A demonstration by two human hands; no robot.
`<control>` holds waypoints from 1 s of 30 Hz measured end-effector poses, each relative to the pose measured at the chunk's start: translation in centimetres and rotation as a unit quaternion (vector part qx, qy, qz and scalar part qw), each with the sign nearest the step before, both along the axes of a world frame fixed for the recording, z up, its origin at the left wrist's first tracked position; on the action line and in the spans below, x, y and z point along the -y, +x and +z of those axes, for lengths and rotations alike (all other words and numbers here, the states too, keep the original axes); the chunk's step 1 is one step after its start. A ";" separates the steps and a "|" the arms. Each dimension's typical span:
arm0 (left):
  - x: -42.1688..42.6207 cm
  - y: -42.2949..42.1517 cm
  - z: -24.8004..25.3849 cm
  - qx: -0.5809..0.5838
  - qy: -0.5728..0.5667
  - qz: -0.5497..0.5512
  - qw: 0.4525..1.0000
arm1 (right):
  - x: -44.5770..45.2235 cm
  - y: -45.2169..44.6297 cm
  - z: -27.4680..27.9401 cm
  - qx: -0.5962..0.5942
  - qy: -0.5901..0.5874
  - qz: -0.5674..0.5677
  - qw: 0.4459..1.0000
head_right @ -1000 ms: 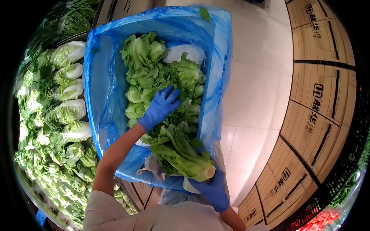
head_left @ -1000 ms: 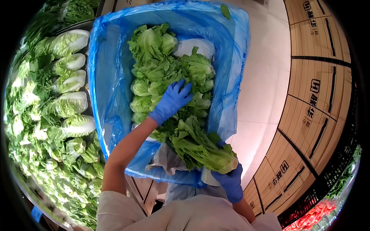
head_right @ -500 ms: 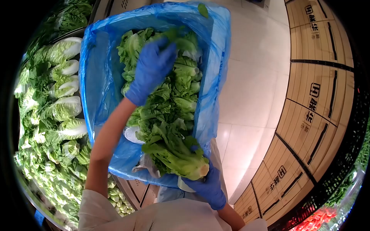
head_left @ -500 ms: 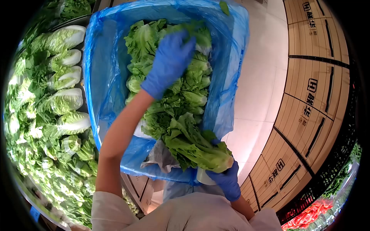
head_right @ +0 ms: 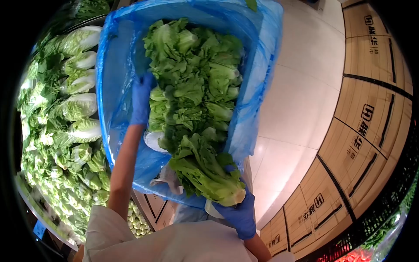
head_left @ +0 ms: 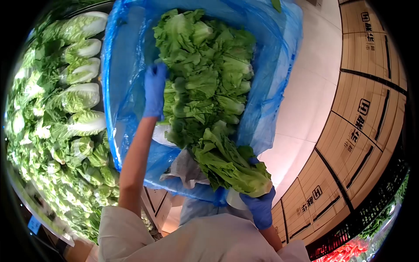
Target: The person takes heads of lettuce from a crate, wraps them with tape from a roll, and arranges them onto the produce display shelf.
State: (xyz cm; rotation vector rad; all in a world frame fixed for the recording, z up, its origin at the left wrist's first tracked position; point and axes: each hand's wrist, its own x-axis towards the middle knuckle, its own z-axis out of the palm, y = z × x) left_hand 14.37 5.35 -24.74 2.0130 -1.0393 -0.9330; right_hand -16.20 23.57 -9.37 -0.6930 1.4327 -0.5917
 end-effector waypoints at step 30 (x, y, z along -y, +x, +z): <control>-22.4 1.0 -11.4 0.029 0.164 0.179 0.970 | -1.2 -3.8 -1.3 -0.111 -0.192 -0.088 0.971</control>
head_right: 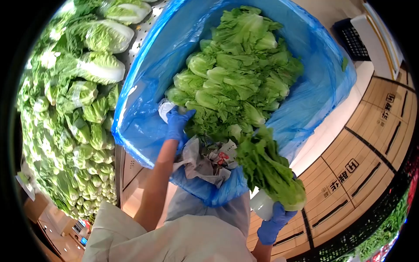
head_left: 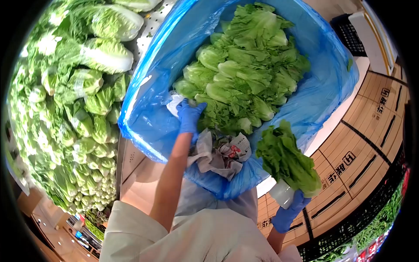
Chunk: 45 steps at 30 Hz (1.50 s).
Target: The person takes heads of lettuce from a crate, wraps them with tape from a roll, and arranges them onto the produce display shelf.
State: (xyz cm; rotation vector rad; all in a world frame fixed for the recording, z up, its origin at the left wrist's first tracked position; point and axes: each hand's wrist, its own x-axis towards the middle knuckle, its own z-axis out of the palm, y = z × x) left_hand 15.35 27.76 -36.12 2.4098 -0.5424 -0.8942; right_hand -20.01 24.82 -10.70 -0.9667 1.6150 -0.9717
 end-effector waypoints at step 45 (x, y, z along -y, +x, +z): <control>8.7 -1.3 5.4 0.192 0.095 -0.024 0.976 | 5.0 9.5 2.6 0.028 0.092 0.037 0.995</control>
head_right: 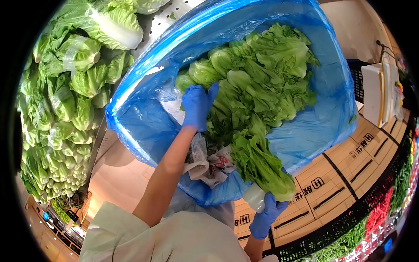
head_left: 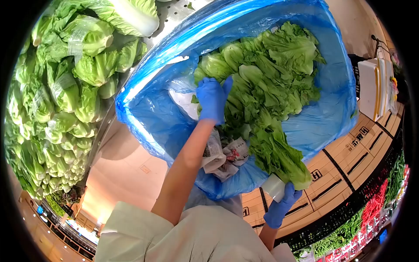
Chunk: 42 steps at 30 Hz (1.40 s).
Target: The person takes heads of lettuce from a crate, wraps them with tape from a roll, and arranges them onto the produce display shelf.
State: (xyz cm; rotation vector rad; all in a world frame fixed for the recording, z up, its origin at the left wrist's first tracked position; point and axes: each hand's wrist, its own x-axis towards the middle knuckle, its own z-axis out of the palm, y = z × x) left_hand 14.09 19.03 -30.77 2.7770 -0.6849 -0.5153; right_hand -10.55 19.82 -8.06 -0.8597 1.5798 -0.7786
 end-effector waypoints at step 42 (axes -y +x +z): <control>-6.1 1.9 14.7 -0.450 -0.398 -0.177 0.779 | 11.8 2.1 2.1 -0.282 -0.162 0.675 0.663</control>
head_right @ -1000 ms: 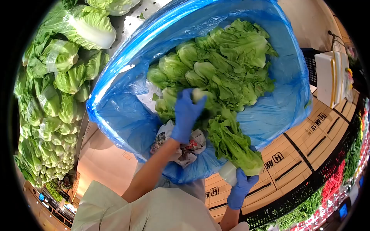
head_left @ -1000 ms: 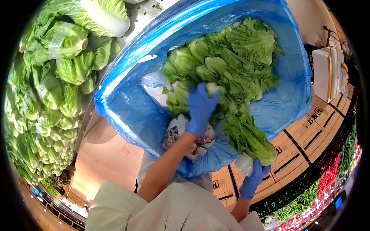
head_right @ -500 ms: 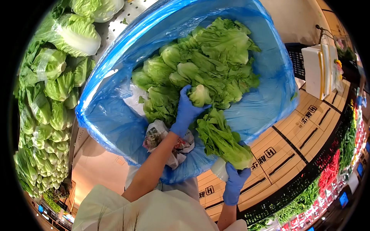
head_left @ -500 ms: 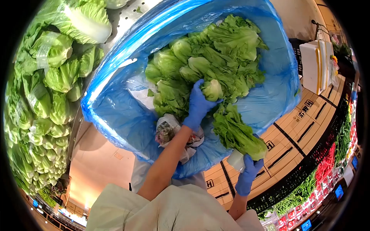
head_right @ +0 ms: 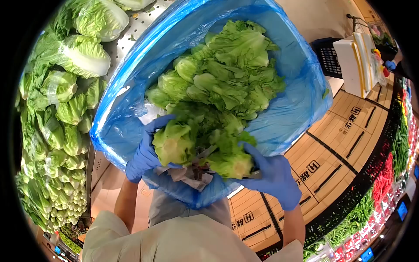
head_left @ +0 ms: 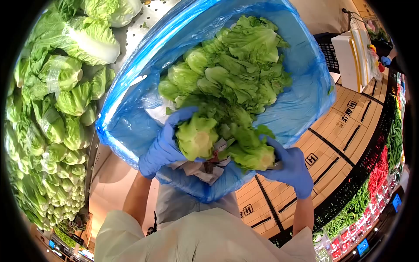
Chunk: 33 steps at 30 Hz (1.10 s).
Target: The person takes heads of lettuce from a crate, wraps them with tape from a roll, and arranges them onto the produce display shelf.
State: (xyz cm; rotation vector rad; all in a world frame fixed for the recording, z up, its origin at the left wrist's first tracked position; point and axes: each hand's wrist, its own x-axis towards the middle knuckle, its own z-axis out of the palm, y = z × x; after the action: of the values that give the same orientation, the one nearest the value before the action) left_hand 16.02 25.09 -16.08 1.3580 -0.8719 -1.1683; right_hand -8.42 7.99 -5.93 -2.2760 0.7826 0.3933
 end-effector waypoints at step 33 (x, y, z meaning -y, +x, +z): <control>15.1 1.4 -8.7 -0.311 0.152 0.215 0.913 | -6.4 -5.8 -0.1 0.217 0.111 -0.667 0.704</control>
State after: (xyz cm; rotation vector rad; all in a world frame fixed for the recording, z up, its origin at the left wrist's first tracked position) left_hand 17.39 9.98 -24.78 1.2163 0.0723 -1.2972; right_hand -14.26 14.39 -6.07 -0.9914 1.7003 -0.6739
